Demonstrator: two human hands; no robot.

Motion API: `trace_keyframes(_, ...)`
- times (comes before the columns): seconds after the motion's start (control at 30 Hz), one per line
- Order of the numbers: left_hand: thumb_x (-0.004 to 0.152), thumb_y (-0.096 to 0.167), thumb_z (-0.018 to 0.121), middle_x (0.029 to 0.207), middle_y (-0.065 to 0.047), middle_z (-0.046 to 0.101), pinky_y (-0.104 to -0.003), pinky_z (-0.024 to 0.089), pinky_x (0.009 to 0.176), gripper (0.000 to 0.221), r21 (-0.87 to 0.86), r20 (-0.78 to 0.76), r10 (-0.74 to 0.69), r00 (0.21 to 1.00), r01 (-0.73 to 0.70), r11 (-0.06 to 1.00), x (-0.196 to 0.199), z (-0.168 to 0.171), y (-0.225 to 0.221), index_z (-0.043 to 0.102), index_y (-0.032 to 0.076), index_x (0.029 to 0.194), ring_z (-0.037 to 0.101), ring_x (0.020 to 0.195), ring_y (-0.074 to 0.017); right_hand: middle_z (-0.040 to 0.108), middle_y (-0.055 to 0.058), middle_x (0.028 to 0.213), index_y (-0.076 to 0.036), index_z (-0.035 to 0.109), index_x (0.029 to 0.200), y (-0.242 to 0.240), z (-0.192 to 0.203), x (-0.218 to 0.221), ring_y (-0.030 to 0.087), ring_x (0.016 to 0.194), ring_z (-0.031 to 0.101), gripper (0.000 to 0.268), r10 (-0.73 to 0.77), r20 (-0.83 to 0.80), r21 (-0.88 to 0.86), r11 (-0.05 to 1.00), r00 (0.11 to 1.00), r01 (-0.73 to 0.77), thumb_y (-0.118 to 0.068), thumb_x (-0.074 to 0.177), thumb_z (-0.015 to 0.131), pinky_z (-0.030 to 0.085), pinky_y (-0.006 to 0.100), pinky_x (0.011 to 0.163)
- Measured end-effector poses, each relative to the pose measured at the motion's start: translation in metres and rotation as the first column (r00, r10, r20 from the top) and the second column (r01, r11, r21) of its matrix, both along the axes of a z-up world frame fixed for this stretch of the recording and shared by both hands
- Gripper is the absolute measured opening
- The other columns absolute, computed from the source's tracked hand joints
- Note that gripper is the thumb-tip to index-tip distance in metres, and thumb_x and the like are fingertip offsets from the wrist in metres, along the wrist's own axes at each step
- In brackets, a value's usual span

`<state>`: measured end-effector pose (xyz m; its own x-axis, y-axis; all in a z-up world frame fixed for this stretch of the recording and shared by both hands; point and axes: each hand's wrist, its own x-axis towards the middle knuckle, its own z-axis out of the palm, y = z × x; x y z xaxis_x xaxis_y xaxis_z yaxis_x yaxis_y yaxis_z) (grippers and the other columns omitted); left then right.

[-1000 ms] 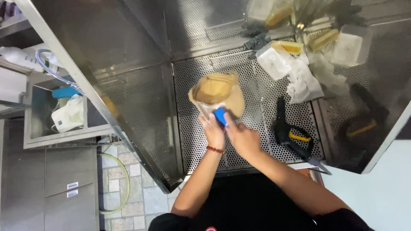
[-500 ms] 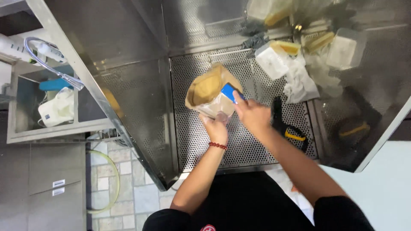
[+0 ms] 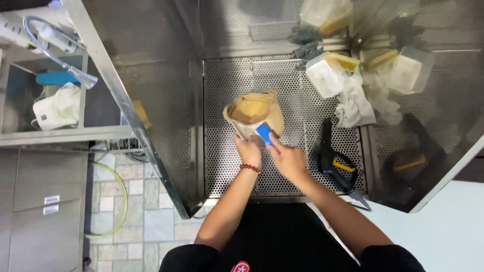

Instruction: Cleaning a tan baseball cap using a small brush and soapy water in a professional cleaning booth.

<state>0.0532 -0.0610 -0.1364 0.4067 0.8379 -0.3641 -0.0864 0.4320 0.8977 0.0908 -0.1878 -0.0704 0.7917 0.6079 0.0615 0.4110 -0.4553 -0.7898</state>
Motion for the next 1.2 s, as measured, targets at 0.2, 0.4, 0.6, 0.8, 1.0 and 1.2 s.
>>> trace_keyframes(0.2,0.089,-0.007,0.059,0.115,-0.021,0.065,-0.037,0.054,0.091,0.045,0.317,-0.103,-0.025,0.994,0.057,0.947,-0.009,0.020,-0.019,0.039,-0.005,0.130,0.068,0.103,-0.0286,0.064,0.008,0.057,-0.030,0.073,0.127,-0.003,-0.023,0.041,0.027,0.042,0.059,0.039,0.102,0.662,-0.317,0.936,0.742,0.154,-0.042,0.090,0.072,0.042,0.042,0.038)
trace_keyframes(0.4,0.091,-0.005,0.056,0.106,-0.023,0.065,-0.040,0.055,0.089,0.039,0.416,-0.260,-0.040,0.965,0.150,0.897,-0.014,0.042,-0.033,0.044,-0.006,0.127,0.070,0.097,-0.0342,0.062,0.006,0.058,-0.028,0.070,0.133,0.011,-0.010,0.061,0.026,0.042,0.059,0.042,0.042,0.750,-0.271,0.930,0.660,0.249,-0.045,0.095,0.070,0.044,0.042,0.040)
trace_keyframes(0.6,0.091,-0.006,0.061,0.113,-0.029,0.062,-0.043,0.050,0.097,0.039,0.427,-0.252,0.110,0.961,0.008,0.904,0.005,0.032,-0.019,0.044,-0.006,0.126,0.065,0.104,-0.0385,0.061,0.007,0.053,-0.026,0.066,0.141,0.003,-0.020,0.005,0.027,0.039,0.057,0.048,0.055,0.623,-0.343,0.916,0.780,0.209,-0.042,0.096,0.068,0.043,0.044,0.037)
trace_keyframes(0.8,0.090,-0.010,0.057,0.118,-0.023,0.061,-0.040,0.052,0.093,0.047,0.372,-0.125,0.107,0.986,-0.054,0.927,-0.001,0.021,-0.012,0.036,-0.005,0.132,0.065,0.106,-0.0293,0.065,0.009,0.061,-0.023,0.065,0.139,0.006,0.006,0.063,0.028,0.043,0.060,0.048,0.142,0.665,-0.331,0.936,0.733,0.119,-0.042,0.095,0.070,0.044,0.044,0.040)
trace_keyframes(1.0,0.087,-0.010,0.056,0.114,-0.017,0.061,-0.033,0.056,0.061,0.047,-0.139,0.057,0.137,0.989,-0.128,0.982,-0.002,0.030,-0.018,0.036,0.001,0.127,0.065,0.087,-0.0221,0.065,0.013,0.063,-0.016,0.064,0.144,0.002,0.049,0.079,0.030,0.050,0.063,0.046,-0.045,0.558,-0.208,0.959,0.829,0.192,-0.038,0.103,0.067,0.048,0.043,0.048)
trace_keyframes(1.2,0.080,-0.011,0.062,0.112,-0.012,0.063,-0.030,0.059,0.063,0.063,-0.313,0.142,0.217,0.966,-0.164,0.935,0.005,0.064,-0.018,0.035,0.008,0.132,0.068,0.086,-0.0192,0.067,0.015,0.067,-0.016,0.063,0.140,0.000,0.023,0.020,0.032,0.051,0.064,0.048,-0.091,0.523,-0.034,0.991,0.847,0.128,-0.033,0.096,0.071,0.049,0.044,0.050)
